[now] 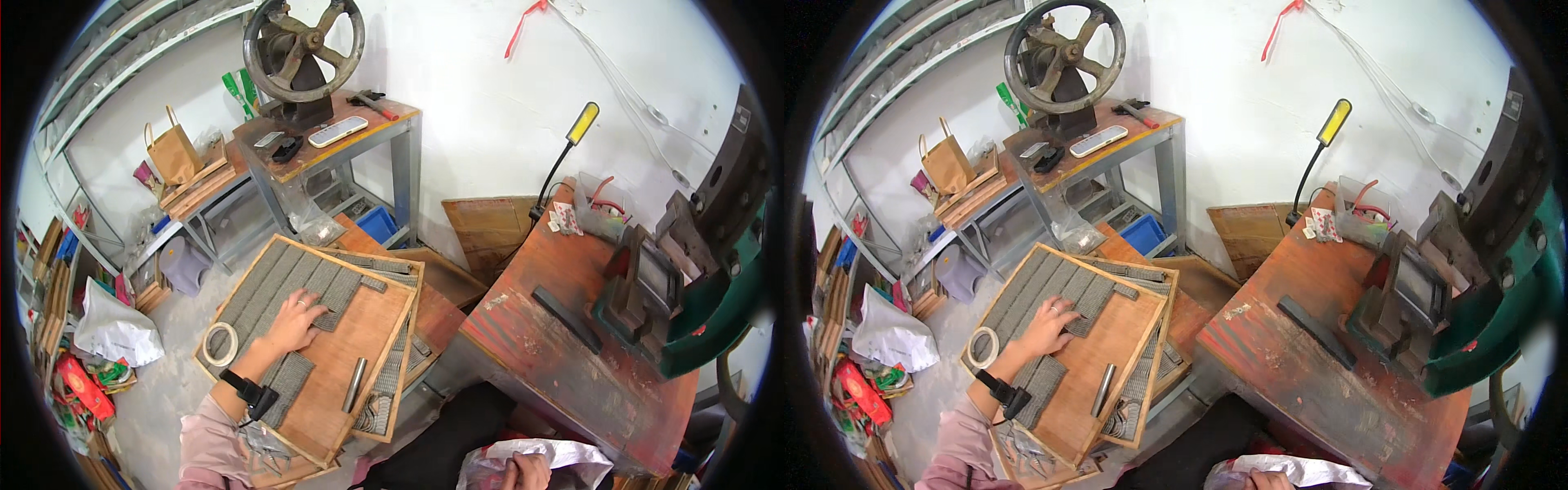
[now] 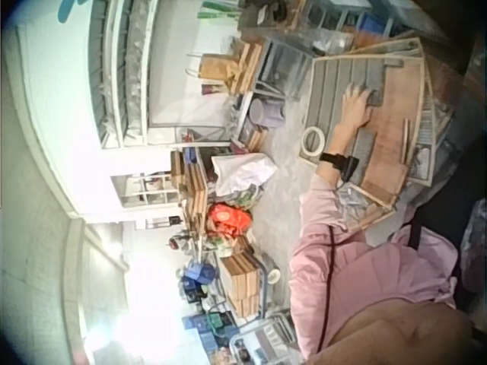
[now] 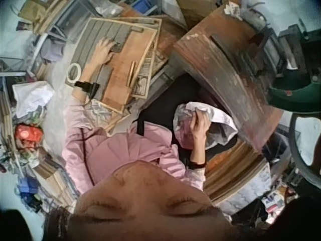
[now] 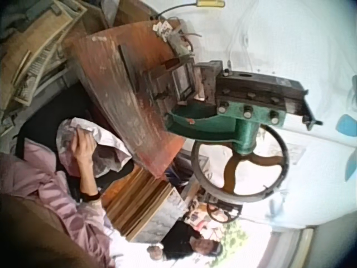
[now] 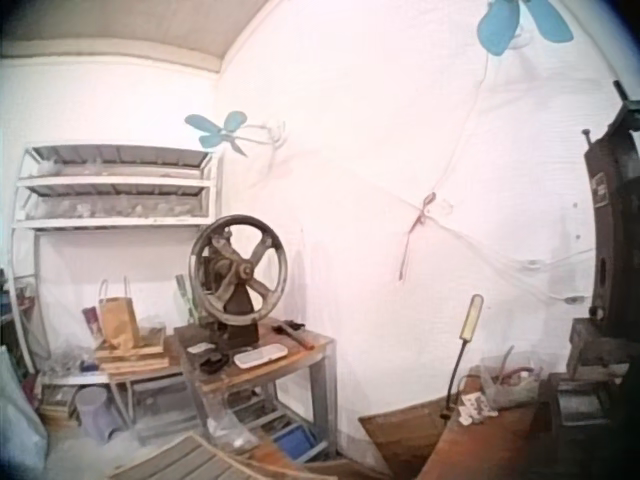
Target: Using a manual press machine to process small corrugated metal components and organizing them into wooden trays.
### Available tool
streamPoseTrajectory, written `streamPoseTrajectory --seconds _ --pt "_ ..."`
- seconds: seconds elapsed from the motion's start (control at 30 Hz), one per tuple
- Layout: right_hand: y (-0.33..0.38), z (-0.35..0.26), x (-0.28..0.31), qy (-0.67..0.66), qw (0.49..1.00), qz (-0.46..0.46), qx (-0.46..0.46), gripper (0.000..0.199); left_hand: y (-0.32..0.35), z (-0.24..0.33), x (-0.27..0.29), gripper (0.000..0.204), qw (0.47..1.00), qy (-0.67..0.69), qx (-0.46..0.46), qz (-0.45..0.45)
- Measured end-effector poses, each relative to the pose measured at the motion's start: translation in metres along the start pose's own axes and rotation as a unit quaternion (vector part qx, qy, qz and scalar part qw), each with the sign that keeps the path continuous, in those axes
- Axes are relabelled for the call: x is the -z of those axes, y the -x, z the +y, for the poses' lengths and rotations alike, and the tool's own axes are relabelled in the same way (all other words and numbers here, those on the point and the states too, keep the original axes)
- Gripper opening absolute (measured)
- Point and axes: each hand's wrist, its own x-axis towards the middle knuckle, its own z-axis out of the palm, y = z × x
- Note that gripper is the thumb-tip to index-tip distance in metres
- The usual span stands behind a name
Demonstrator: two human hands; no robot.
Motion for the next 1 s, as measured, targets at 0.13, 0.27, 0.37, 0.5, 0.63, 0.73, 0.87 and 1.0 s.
streamPoseTrajectory --seconds 0.13,0.27,0.37,0.5,0.63,0.73,0.87,1.0 --pt "0.003 0.002 -0.004 0.009 0.997 -0.057 -0.057 0.022 -0.009 -0.004 0.006 0.050 0.994 0.012 0.046 -0.096" --pt "0.009 -0.001 0.001 0.012 0.997 -0.022 -0.071 0.019 -0.006 -0.006 0.008 0.059 0.995 -0.020 0.023 -0.094" --pt "0.015 0.006 0.005 0.025 0.996 -0.016 -0.083 0.019 -0.003 0.003 0.013 0.057 0.996 -0.014 -0.029 -0.087" --pt "0.029 0.028 0.011 0.069 0.994 -0.056 -0.058 0.027 0.010 0.014 0.001 0.050 0.984 0.063 0.073 -0.149" --pt "0.017 0.030 0.025 0.063 0.997 -0.021 -0.032 0.028 0.032 0.004 -0.018 0.048 0.998 0.021 0.033 -0.039" --pt "0.025 0.044 0.045 0.104 0.994 -0.003 -0.032 0.029 0.021 0.012 -0.032 0.046 0.998 0.007 0.027 -0.059" --pt "0.038 0.056 0.081 0.144 0.984 0.068 -0.084 0.026 0.008 0.030 0.005 0.044 0.987 0.096 0.049 -0.119" --pt "0.007 0.056 0.095 0.082 0.981 0.142 -0.100 0.028 0.002 0.094 0.071 0.043 0.900 0.418 0.067 -0.107"
